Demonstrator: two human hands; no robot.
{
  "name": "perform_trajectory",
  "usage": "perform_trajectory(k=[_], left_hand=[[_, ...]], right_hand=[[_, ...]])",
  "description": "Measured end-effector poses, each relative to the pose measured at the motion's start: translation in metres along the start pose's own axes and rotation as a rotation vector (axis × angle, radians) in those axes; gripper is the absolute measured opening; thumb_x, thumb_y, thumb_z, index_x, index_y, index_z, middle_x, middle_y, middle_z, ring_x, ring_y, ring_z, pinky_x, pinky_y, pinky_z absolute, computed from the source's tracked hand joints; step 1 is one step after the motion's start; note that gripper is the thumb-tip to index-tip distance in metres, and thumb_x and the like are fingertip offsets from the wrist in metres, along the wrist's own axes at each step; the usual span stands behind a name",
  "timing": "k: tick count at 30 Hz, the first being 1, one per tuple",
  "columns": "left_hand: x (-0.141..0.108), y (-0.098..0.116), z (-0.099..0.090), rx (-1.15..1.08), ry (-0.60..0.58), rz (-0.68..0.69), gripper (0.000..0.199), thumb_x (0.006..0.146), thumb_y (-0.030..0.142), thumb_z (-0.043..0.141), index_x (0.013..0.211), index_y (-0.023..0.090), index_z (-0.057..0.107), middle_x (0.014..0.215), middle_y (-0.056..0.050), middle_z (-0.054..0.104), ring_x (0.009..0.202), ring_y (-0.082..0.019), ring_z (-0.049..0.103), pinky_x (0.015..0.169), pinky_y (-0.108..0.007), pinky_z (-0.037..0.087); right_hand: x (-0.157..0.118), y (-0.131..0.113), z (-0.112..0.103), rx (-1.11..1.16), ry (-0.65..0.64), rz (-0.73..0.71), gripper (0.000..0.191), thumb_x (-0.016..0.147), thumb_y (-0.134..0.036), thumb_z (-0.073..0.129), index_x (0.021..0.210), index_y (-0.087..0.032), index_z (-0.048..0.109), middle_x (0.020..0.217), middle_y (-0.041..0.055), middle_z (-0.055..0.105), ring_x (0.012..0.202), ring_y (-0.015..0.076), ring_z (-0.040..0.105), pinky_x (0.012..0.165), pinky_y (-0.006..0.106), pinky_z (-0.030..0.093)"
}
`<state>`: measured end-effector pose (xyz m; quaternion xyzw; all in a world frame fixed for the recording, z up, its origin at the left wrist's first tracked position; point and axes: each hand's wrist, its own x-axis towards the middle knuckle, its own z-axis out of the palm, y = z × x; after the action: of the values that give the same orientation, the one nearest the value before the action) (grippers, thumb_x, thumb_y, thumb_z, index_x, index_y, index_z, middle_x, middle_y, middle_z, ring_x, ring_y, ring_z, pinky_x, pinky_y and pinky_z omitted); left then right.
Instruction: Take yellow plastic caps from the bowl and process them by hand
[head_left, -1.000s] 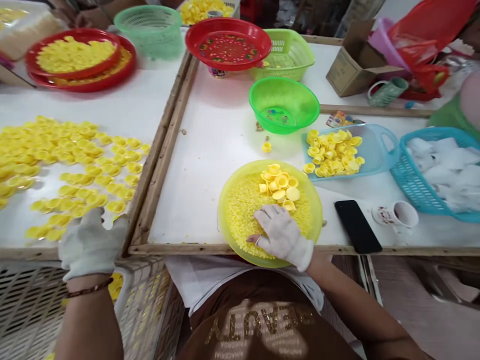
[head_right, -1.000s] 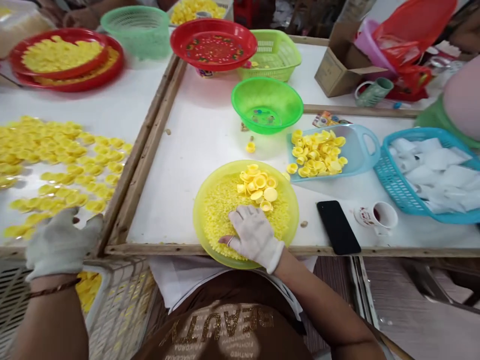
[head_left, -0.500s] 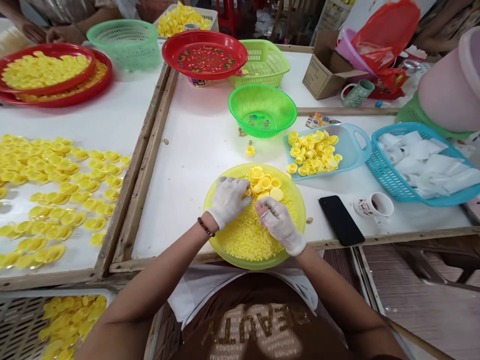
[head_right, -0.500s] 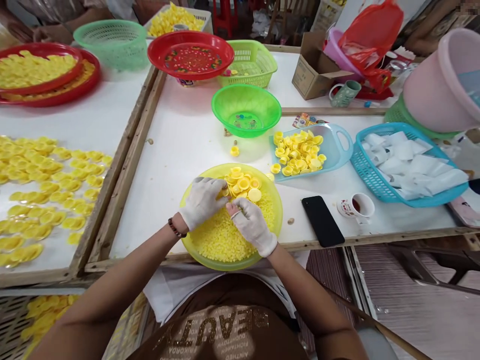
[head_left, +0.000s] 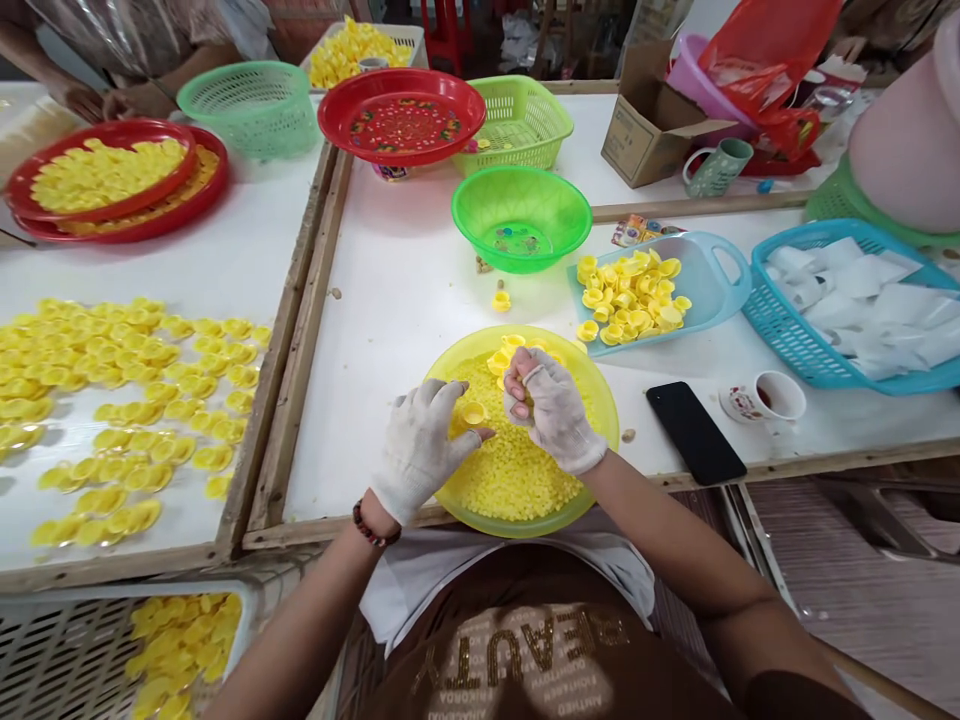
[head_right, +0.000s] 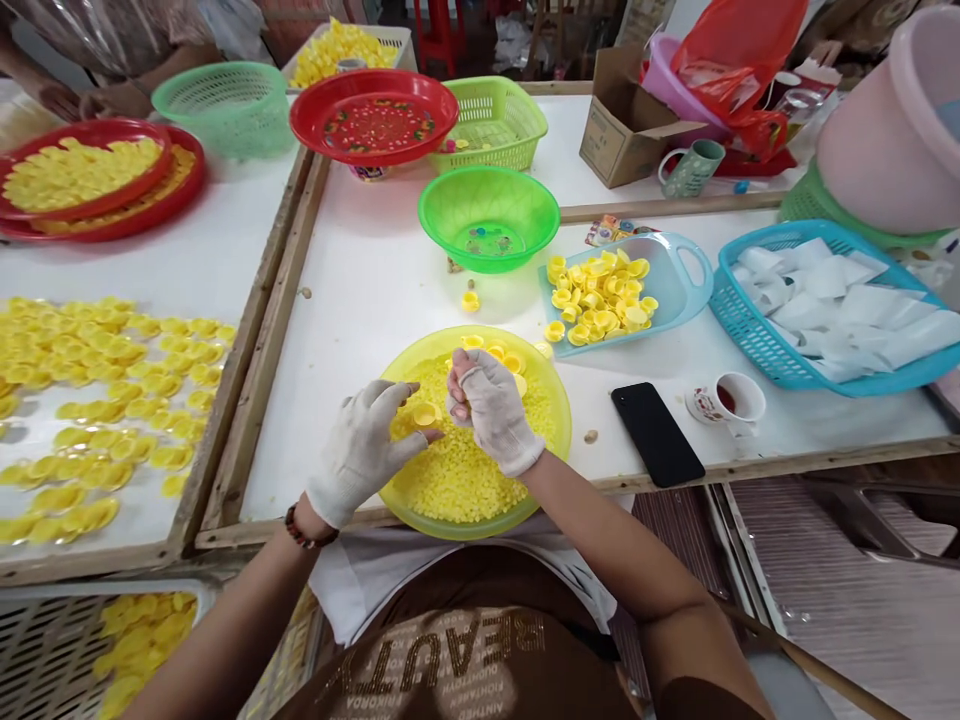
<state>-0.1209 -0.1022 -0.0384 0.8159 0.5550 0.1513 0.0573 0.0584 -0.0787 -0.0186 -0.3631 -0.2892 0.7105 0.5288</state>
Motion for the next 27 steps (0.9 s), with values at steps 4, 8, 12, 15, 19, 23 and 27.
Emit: perform_trajectory(k=[4, 8, 12, 15, 19, 23, 27], left_hand=[[-0.01, 0.004, 0.009, 0.008, 0.075, -0.076, 0.044, 0.083, 0.046, 0.076, 0.113, 0.017, 0.064, 0.109, -0.01, 0.066, 0.098, -0.029, 0.063, 0.086, -0.041, 0.045], [-0.011, 0.008, 0.011, 0.022, 0.097, -0.128, 0.029, 0.081, 0.036, 0.073, 0.103, 0.019, 0.064, 0.101, -0.009, 0.067, 0.095, -0.029, 0.063, 0.082, -0.041, 0.044], [-0.012, 0.008, 0.011, 0.0, 0.098, -0.123, 0.023, 0.083, 0.033, 0.069, 0.1, 0.019, 0.064, 0.098, -0.009, 0.067, 0.093, -0.029, 0.063, 0.082, -0.042, 0.043], [-0.014, 0.007, 0.01, -0.044, 0.112, -0.107, 0.021, 0.086, 0.033, 0.068, 0.101, 0.019, 0.063, 0.1, -0.009, 0.068, 0.094, -0.029, 0.063, 0.084, -0.043, 0.043], [-0.017, 0.011, 0.004, -0.256, 0.16, -0.082, 0.018, 0.087, 0.03, 0.067, 0.098, 0.02, 0.059, 0.102, -0.008, 0.067, 0.096, -0.026, 0.063, 0.086, -0.041, 0.046], [-0.023, 0.013, -0.01, -0.638, 0.144, -0.071, 0.018, 0.087, 0.026, 0.07, 0.098, 0.019, 0.058, 0.095, -0.004, 0.065, 0.084, -0.017, 0.062, 0.079, -0.032, 0.051], [-0.035, -0.001, -0.023, -0.658, 0.146, -0.08, 0.02, 0.086, 0.026, 0.073, 0.099, 0.018, 0.06, 0.097, -0.004, 0.064, 0.084, -0.016, 0.061, 0.079, -0.031, 0.052]], right_hand=[[0.022, 0.013, 0.026, -0.028, -0.043, -0.103, 0.044, 0.082, -0.056, 0.073, 0.076, -0.022, 0.045, 0.059, -0.0094, 0.043, 0.045, 0.0046, 0.036, 0.043, 0.02, 0.029], [0.032, 0.029, 0.039, -0.144, -0.057, -0.19, 0.043, 0.083, -0.06, 0.069, 0.078, -0.023, 0.047, 0.059, -0.0092, 0.046, 0.048, 0.0061, 0.044, 0.048, 0.021, 0.037], [0.032, 0.033, 0.038, -0.184, -0.029, -0.17, 0.043, 0.084, -0.061, 0.067, 0.078, -0.024, 0.045, 0.06, -0.0091, 0.045, 0.049, 0.0066, 0.045, 0.049, 0.021, 0.037], [0.029, 0.026, 0.033, -0.139, -0.007, -0.16, 0.043, 0.084, -0.058, 0.069, 0.077, -0.024, 0.043, 0.062, -0.0092, 0.042, 0.048, 0.0054, 0.04, 0.045, 0.02, 0.032], [0.014, 0.011, 0.015, -0.136, -0.006, -0.15, 0.041, 0.084, -0.052, 0.072, 0.077, -0.023, 0.044, 0.063, -0.0089, 0.041, 0.046, 0.0044, 0.035, 0.043, 0.019, 0.028], [-0.007, 0.005, -0.007, -0.245, -0.007, -0.082, 0.037, 0.087, -0.05, 0.07, 0.078, -0.022, 0.048, 0.062, -0.0087, 0.039, 0.045, 0.0045, 0.033, 0.043, 0.02, 0.026], [-0.025, 0.01, -0.023, -0.488, -0.038, -0.014, 0.034, 0.09, -0.05, 0.067, 0.08, -0.022, 0.052, 0.059, -0.0076, 0.04, 0.047, 0.0067, 0.035, 0.044, 0.022, 0.028]])
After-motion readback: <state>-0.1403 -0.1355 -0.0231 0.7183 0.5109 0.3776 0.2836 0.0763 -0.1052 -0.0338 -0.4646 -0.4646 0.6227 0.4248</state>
